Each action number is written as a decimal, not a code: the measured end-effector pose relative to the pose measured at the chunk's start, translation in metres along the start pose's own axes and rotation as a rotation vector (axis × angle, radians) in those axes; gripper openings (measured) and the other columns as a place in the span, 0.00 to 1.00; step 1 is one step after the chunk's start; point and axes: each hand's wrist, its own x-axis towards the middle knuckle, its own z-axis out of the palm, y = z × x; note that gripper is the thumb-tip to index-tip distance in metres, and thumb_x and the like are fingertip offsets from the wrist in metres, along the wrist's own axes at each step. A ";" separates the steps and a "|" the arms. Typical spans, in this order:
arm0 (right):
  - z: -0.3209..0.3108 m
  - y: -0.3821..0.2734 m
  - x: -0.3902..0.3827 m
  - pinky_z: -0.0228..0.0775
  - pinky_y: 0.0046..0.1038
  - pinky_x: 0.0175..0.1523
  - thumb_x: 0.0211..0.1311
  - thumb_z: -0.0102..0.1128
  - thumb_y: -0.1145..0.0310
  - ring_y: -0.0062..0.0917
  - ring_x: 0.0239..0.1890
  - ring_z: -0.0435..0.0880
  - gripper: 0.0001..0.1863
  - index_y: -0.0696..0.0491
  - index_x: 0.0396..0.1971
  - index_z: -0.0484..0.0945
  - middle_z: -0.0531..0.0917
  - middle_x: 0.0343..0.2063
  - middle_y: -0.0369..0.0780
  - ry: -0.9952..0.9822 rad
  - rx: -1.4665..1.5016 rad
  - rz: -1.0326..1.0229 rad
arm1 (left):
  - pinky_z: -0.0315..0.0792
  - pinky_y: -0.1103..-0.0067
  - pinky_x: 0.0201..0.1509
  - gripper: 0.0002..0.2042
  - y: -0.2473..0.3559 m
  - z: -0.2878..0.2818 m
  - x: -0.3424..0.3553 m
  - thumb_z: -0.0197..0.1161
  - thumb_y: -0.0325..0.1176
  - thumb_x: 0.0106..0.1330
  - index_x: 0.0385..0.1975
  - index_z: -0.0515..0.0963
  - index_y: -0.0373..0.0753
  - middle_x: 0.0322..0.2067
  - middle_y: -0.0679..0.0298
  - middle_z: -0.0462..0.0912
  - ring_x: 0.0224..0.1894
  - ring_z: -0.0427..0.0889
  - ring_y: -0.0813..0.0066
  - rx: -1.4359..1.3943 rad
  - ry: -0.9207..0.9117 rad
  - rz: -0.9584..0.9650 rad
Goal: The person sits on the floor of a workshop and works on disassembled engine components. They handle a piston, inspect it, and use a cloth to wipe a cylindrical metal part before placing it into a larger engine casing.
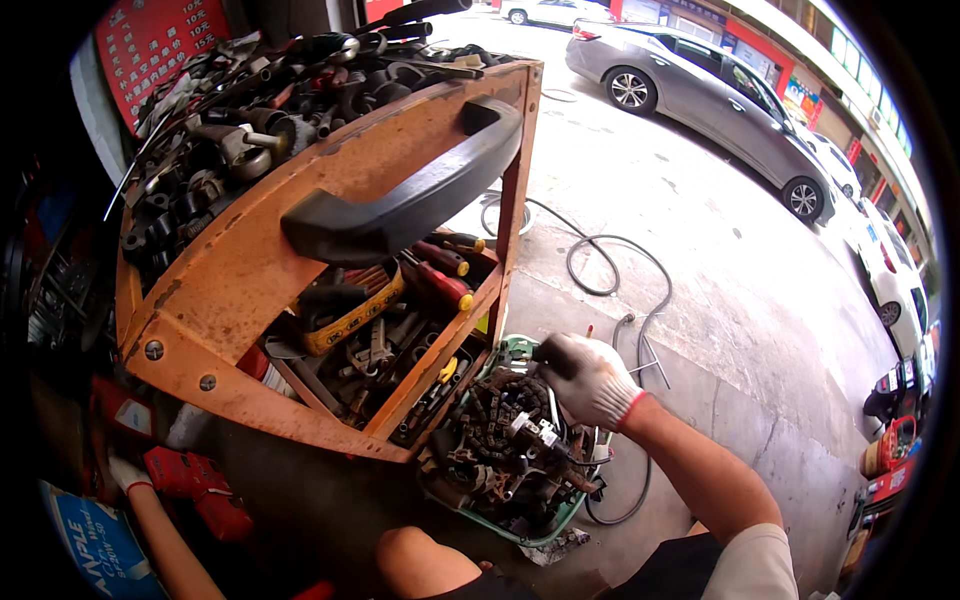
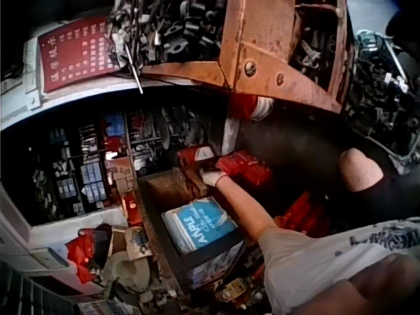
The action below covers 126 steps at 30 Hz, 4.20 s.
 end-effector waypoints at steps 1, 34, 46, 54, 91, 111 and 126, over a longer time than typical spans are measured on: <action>0.002 -0.019 0.017 0.79 0.42 0.45 0.65 0.64 0.67 0.47 0.40 0.86 0.09 0.55 0.42 0.81 0.84 0.36 0.50 0.007 0.048 -0.009 | 0.67 0.67 0.69 0.24 -0.002 0.044 -0.038 0.49 0.38 0.79 0.71 0.67 0.36 0.66 0.55 0.74 0.66 0.74 0.60 -0.025 -0.081 -0.010; 0.085 0.057 -0.203 0.79 0.32 0.47 0.63 0.62 0.73 0.30 0.39 0.88 0.10 0.58 0.43 0.85 0.87 0.34 0.46 -0.107 0.488 0.779 | 0.75 0.62 0.50 0.12 -0.016 0.372 -0.286 0.75 0.33 0.58 0.33 0.83 0.31 0.32 0.49 0.83 0.43 0.82 0.45 0.967 -0.947 0.951; 0.042 0.080 -0.205 0.79 0.33 0.36 0.67 0.59 0.73 0.31 0.28 0.86 0.10 0.58 0.45 0.83 0.86 0.29 0.46 -0.039 0.406 0.778 | 0.69 0.57 0.60 0.15 -0.020 0.398 -0.321 0.71 0.36 0.60 0.41 0.82 0.32 0.45 0.49 0.81 0.52 0.76 0.45 1.180 -1.025 1.284; -0.069 0.159 -0.243 0.67 0.29 0.13 0.72 0.56 0.72 0.21 0.08 0.74 0.09 0.58 0.47 0.81 0.78 0.15 0.38 0.113 0.436 1.003 | 0.69 0.71 0.69 0.20 0.002 0.343 -0.277 0.61 0.35 0.74 0.60 0.76 0.29 0.61 0.55 0.80 0.63 0.78 0.65 0.537 -0.811 0.741; 0.037 0.192 -1.049 0.77 0.28 0.52 0.67 0.56 0.77 0.27 0.45 0.88 0.11 0.59 0.46 0.82 0.88 0.39 0.45 1.301 0.490 1.571 | 0.74 0.72 0.60 0.15 -0.028 0.450 -0.881 0.56 0.34 0.80 0.56 0.79 0.28 0.49 0.54 0.86 0.51 0.82 0.66 0.855 -1.943 0.876; 0.211 0.158 -1.020 0.80 0.45 0.42 0.66 0.59 0.58 0.44 0.36 0.88 0.12 0.52 0.36 0.79 0.85 0.32 0.47 0.204 0.060 1.328 | 0.76 0.71 0.54 0.10 0.056 0.448 -1.002 0.59 0.30 0.75 0.46 0.79 0.29 0.41 0.52 0.86 0.44 0.83 0.65 1.024 -1.810 1.239; 0.217 0.151 -1.029 0.81 0.40 0.41 0.59 0.62 0.61 0.39 0.36 0.88 0.09 0.49 0.34 0.79 0.85 0.32 0.43 0.156 -0.041 1.217 | 0.77 0.70 0.52 0.09 0.077 0.442 -1.171 0.58 0.26 0.70 0.43 0.80 0.27 0.38 0.48 0.87 0.42 0.86 0.60 0.758 -2.056 1.363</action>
